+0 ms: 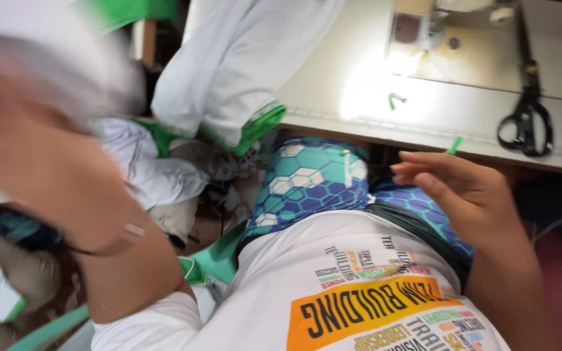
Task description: Trimming excess fabric and loose threads from garments using scissors at a sewing workstation.
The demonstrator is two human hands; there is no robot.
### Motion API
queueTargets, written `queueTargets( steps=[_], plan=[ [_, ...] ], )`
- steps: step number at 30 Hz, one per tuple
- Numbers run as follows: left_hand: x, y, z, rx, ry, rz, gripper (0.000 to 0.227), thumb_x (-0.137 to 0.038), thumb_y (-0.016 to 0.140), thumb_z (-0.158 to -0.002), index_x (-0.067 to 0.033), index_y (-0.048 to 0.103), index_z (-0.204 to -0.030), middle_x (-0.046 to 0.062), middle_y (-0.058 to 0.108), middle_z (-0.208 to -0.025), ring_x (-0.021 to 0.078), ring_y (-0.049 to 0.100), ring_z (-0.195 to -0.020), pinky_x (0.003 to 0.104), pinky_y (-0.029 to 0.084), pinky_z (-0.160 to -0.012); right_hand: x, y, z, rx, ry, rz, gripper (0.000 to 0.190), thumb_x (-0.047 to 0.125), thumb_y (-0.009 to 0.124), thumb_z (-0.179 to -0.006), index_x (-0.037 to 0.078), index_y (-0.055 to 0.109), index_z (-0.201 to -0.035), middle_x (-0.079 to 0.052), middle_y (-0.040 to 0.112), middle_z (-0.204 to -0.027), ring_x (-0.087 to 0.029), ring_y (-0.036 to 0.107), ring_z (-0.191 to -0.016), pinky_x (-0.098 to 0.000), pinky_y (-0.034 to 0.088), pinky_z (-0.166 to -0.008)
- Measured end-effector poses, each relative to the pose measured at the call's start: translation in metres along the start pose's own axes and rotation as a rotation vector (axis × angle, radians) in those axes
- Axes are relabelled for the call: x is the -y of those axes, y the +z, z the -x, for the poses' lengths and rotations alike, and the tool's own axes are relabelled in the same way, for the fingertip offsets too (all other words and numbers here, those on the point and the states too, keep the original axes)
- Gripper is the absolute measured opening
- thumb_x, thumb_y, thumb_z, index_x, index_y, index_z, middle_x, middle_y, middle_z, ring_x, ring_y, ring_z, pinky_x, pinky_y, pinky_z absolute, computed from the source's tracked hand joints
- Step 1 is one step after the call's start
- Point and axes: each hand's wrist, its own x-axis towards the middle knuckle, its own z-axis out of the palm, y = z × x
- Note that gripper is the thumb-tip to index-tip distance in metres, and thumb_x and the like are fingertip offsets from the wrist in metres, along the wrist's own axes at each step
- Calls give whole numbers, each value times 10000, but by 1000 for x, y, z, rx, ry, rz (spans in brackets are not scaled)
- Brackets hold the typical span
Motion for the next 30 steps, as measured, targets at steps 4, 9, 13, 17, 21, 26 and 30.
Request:
queueTargets(
  steps=[4, 9, 13, 17, 21, 26, 30],
  plan=[
    [-173, -242, -29, 949, 554, 1817, 551, -64, 744, -1162, -168, 711, -1702, 123, 886, -1294, 320, 833, -1043, 475, 596, -945, -13, -20, -23, 123, -119, -130, 934, 571, 634, -1109, -28, 561, -1822, -263, 808, -1628, -389, 840, -1439, -504, 735, -1173],
    [-219, -264, -6, 1598, 1138, 1622, 622, -551, 702, -1138, -274, 852, -1674, 121, 950, -943, 426, 880, -874, 585, 598, -729, -43, -19, -36, 126, 110, -614, 1375, 886, 704, -1007, 24, 323, -2008, -287, 689, -1755, -377, 753, -1495, -479, 636, -1199],
    [-231, -243, 42, 1391, 332, 1715, 410, -343, 895, -1116, -166, 919, -1485, 70, 991, -1340, 263, 957, -1250, 380, 734, -1031, -104, -7, -42, -142, 94, -624, 759, 387, 672, -1219, 19, 489, -1856, -192, 716, -1777, -309, 736, -1595, -491, 624, -1347],
    [-237, -211, 59, 1024, 195, 1668, 211, -225, 964, -1130, -207, 967, -1341, -12, 952, -1260, 289, 923, -1231, 411, 715, -1101, -135, 3, -47, -191, -44, -582, 697, 127, 721, -1266, -13, 450, -1893, -200, 728, -1680, -295, 796, -1378, -554, 670, -1291],
    [-250, -176, 33, 841, 147, 1574, 110, -199, 919, -1201, -153, 950, -1295, 26, 923, -1240, 317, 910, -1230, 442, 705, -1103, -82, 35, -6, -9, 74, -620, 810, -9, 972, -908, 29, 741, -1684, -123, 904, -1360, -233, 895, -1130, -422, 755, -981],
    [-299, -106, -1, 518, 255, 1490, 203, -69, 831, -1201, 27, 844, -1379, 202, 857, -1356, 430, 794, -1295, 558, 615, -1186, 13, 46, 5, 501, -201, 210, 376, 268, 874, -1121, 269, 976, -1483, 70, 874, -773, -87, 500, -516, -315, 403, -511],
    [-371, -6, -11, 573, 300, 1340, 513, -138, 910, -1240, -22, 736, -1708, 241, 680, -1743, 479, 576, -1642, 637, 517, -1402, -5, 55, -4, 328, -124, 230, 410, 285, 849, -1105, 243, 946, -1501, 20, 1019, -1378, -106, 931, -1117, -305, 669, -916]
  ],
)
